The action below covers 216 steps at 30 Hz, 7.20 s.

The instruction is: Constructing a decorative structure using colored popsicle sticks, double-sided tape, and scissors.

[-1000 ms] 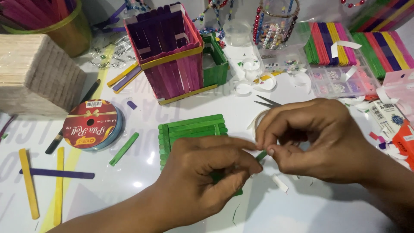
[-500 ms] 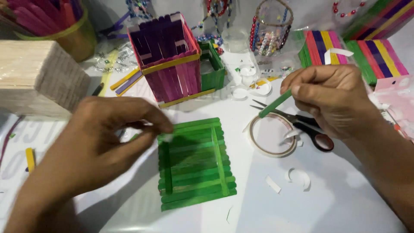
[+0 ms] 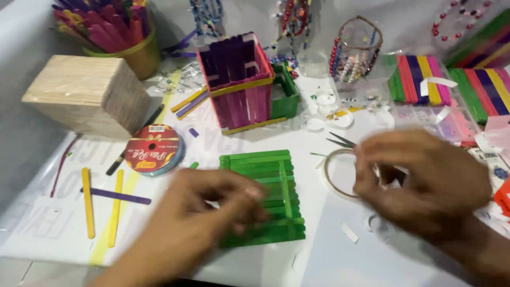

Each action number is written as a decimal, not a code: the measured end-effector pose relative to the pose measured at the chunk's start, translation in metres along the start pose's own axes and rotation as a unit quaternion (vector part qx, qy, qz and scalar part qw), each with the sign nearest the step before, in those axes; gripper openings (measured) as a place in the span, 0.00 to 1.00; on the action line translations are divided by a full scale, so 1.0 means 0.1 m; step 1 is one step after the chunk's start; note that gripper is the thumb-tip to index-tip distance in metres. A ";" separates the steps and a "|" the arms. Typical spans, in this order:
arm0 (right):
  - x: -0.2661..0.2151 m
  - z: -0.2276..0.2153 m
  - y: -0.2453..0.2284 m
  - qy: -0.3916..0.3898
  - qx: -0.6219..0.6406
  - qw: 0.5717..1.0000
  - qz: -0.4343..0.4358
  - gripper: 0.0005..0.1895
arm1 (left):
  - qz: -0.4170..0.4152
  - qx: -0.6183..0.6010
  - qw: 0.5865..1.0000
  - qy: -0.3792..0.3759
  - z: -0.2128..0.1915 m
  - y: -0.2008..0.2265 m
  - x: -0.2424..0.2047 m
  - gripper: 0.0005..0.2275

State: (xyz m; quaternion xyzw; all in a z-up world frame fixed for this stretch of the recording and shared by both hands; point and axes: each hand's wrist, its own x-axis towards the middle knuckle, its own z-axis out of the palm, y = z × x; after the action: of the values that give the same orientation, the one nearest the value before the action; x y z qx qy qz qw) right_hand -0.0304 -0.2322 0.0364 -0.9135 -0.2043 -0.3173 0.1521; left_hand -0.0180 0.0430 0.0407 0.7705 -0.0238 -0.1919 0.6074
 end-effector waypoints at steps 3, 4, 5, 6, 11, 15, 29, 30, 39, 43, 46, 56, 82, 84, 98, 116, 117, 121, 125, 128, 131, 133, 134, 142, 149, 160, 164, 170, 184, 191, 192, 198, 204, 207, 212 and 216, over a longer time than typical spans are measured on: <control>-0.35 -0.14 0.21 -0.358 -0.154 0.921 0.021 0.12 | -0.132 -0.290 0.947 -0.038 0.43 0.10 0.02 0.17; -0.29 -0.18 0.09 -0.359 -0.154 0.920 0.017 0.12 | -0.131 -0.293 0.946 -0.035 0.47 0.12 0.00 0.17; -0.23 -0.22 -0.02 -0.191 -0.094 0.962 -0.169 0.06 | -0.136 -0.300 0.944 -0.028 0.51 0.15 -0.01 0.14; -0.17 -0.27 -0.13 -0.005 -0.030 0.940 -0.339 0.08 | -0.142 -0.308 0.941 -0.021 0.56 0.18 -0.01 0.11; -0.21 -0.18 -0.08 0.026 -0.077 0.925 -0.372 0.07 | -0.068 -0.315 0.947 -0.010 0.59 0.07 0.03 0.08; -0.23 -0.15 -0.13 0.014 -0.061 0.923 -0.380 0.08 | -0.102 -0.311 0.944 0.041 0.65 0.05 0.05 0.13; -0.09 0.03 -0.02 -0.020 0.042 0.987 -0.153 0.27 | 0.024 -0.209 0.975 0.071 0.61 -0.06 0.19 0.14; -0.02 0.02 -0.05 -0.036 0.109 0.989 -0.096 0.37 | 0.019 -0.206 0.976 0.065 0.60 -0.07 0.20 0.13; -0.03 0.11 -0.09 -0.039 0.102 0.987 -0.114 0.31 | 0.040 -0.147 0.987 0.045 0.58 -0.09 0.16 0.12; -0.01 0.08 -0.10 -0.045 0.091 0.987 -0.128 0.29 | 0.050 -0.069 0.994 0.065 0.56 0.01 0.13 0.10; -0.03 0.08 -0.09 -0.038 0.073 0.987 -0.136 0.27 | 0.064 -0.053 0.994 0.071 0.58 0.02 0.13 0.10; -0.04 0.06 0.01 0.054 -0.109 0.949 -0.291 0.17 | 0.191 0.119 0.971 0.082 0.54 -0.07 0.20 0.13; 0.01 0.39 0.33 -0.240 0.191 0.951 0.029 0.34 | 0.454 0.479 0.748 -0.074 -0.08 -0.61 0.45 0.25; 0.03 0.43 0.25 -0.185 0.200 0.961 -0.054 0.35 | 0.471 0.480 0.737 -0.060 -0.07 -0.58 0.44 0.24; 0.35 0.69 0.05 -0.274 0.146 0.945 -0.101 0.30 | 0.498 0.419 0.759 -0.024 0.10 -0.85 0.55 0.31; 0.31 0.81 0.05 -0.310 0.123 0.938 -0.090 0.27 | 0.506 0.368 0.780 0.000 0.19 -0.99 0.62 0.28; 0.31 0.81 0.05 -0.311 0.121 0.939 -0.086 0.28 | 0.505 0.366 0.782 -0.001 0.20 -1.00 0.61 0.29; 0.34 0.80 0.04 -0.321 0.127 0.934 -0.092 0.26 | 0.506 0.372 0.778 -0.005 0.18 -0.98 0.62 0.29; 0.32 0.80 0.06 -0.350 0.111 0.927 -0.073 0.28 | 0.505 0.365 0.782 -0.005 0.18 -0.98 0.61 0.29; 0.30 0.80 0.05 -0.355 0.105 0.927 -0.061 0.29 | 0.505 0.366 0.781 -0.003 0.18 -0.99 0.61 0.29; 0.31 0.82 0.06 -0.346 0.114 0.930 -0.055 0.28 | 0.507 0.370 0.778 -0.002 0.18 -0.99 0.61 0.29; 0.31 0.83 0.06 -0.341 0.118 0.931 -0.053 0.28 | 0.508 0.370 0.778 -0.003 0.18 -0.99 0.61 0.29; 0.31 0.83 0.07 -0.341 0.117 0.931 -0.054 0.28 | 0.506 0.371 0.779 -0.003 0.18 -1.00 0.61 0.30; 0.33 0.83 0.07 -0.334 0.130 0.931 -0.065 0.28 | 0.505 0.361 0.784 -0.007 0.17 -0.96 0.61 0.29; 0.31 0.83 0.03 -0.339 0.143 0.930 -0.021 0.27 | 0.506 0.384 0.772 0.002 0.19 -0.99 0.61 0.28; 0.24 0.85 0.01 -0.327 0.145 0.933 -0.020 0.31 | 0.514 0.401 0.758 0.003 0.19 -1.02 0.62 0.29; 0.24 0.85 0.00 -0.321 0.130 0.938 -0.026 0.30 | 0.507 0.405 0.761 0.010 0.22 -1.05 0.60 0.28; 0.25 0.83 0.03 -0.344 0.140 0.929 -0.009 0.30 | 0.499 0.412 0.763 0.021 0.25 -1.02 0.59 0.27; 0.34 0.86 0.29 -0.332 0.251 0.906 0.080 0.11 | 0.503 0.480 0.718 0.019 0.17 -0.91 0.59 0.18; 0.41 0.88 0.20 -0.339 0.259 0.894 0.138 0.09 | 0.488 0.485 0.725 0.028 0.15 -0.81 0.57 0.22; 0.43 0.88 0.19 -0.353 0.255 0.888 0.151 0.06 | 0.478 0.476 0.738 0.024 0.14 -0.77 0.56 0.25; 0.44 1.00 0.28 -0.389 0.250 0.863 0.203 0.14 | 0.475 0.487 0.733 -0.022 0.07 -0.54 0.54 0.24; 0.43 0.96 0.34 -0.353 0.346 0.840 0.225 0.09 | 0.459 0.526 0.715 -0.025 0.20 -0.51 0.48 0.23; 0.48 0.82 0.32 -0.240 0.443 0.826 0.252 0.06 | 0.439 0.552 0.709 -0.022 0.10 -0.58 0.50 0.24; 0.52 0.67 0.39 -0.212 0.443 0.820 0.295 0.03 | 0.420 0.553 0.719 -0.023 0.01 -0.60 0.46 0.20; 0.50 0.63 0.44 -0.171 0.494 0.808 0.272 0.02 | 0.429 0.514 0.743 0.005 0.02 -0.58 0.45 0.19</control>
State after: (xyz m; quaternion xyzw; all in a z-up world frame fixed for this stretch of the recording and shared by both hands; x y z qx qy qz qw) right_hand 0.0586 -0.2305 0.0145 -0.7727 -0.0993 0.0426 0.6255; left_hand 0.0115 0.0442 -0.0267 0.8752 -0.4437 0.1345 0.1381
